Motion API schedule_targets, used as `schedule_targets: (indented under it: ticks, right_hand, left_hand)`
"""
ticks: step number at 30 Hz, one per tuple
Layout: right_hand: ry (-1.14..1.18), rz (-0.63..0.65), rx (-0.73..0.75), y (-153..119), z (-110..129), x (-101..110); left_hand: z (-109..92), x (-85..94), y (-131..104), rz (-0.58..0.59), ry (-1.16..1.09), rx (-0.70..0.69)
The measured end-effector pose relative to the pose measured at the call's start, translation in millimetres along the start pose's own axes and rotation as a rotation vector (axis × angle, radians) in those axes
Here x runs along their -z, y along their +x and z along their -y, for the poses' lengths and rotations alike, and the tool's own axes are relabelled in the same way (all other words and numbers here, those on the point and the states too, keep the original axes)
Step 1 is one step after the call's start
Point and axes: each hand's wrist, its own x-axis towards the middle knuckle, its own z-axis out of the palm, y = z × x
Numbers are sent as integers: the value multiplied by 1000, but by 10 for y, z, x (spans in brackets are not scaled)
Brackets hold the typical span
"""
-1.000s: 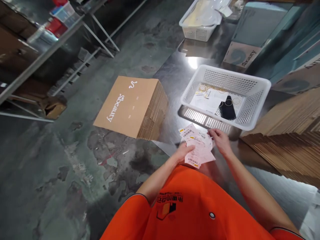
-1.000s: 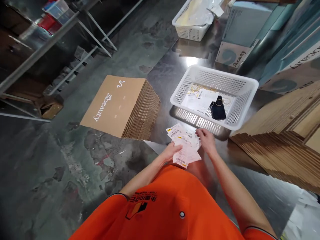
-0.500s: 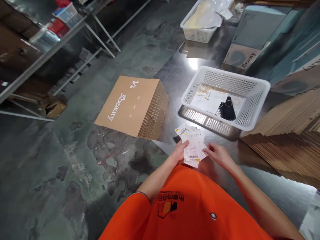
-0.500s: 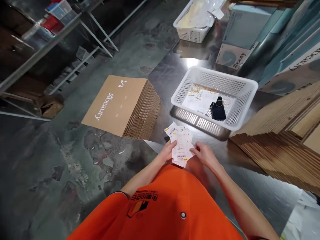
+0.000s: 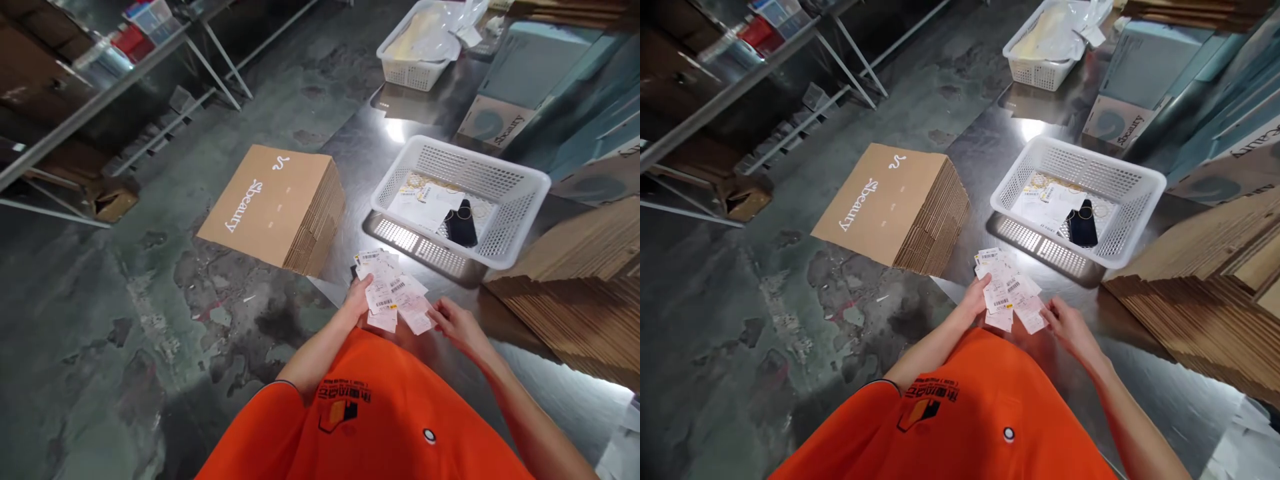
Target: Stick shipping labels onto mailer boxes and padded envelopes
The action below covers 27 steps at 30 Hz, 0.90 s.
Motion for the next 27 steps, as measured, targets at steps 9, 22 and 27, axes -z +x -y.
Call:
schedule_targets:
  ticks: [9, 22, 27]
  right_hand:
    - [521, -109, -48, -41, 189, 200]
    - [251, 94, -56, 0, 153, -548]
    - [318, -18, -51, -144, 266, -180]
  left_hand:
    - [46, 8, 28, -48, -77, 37]
    - [93, -103, 82, -158, -49, 32]
    - [-121, -21, 190, -213, -55, -58]
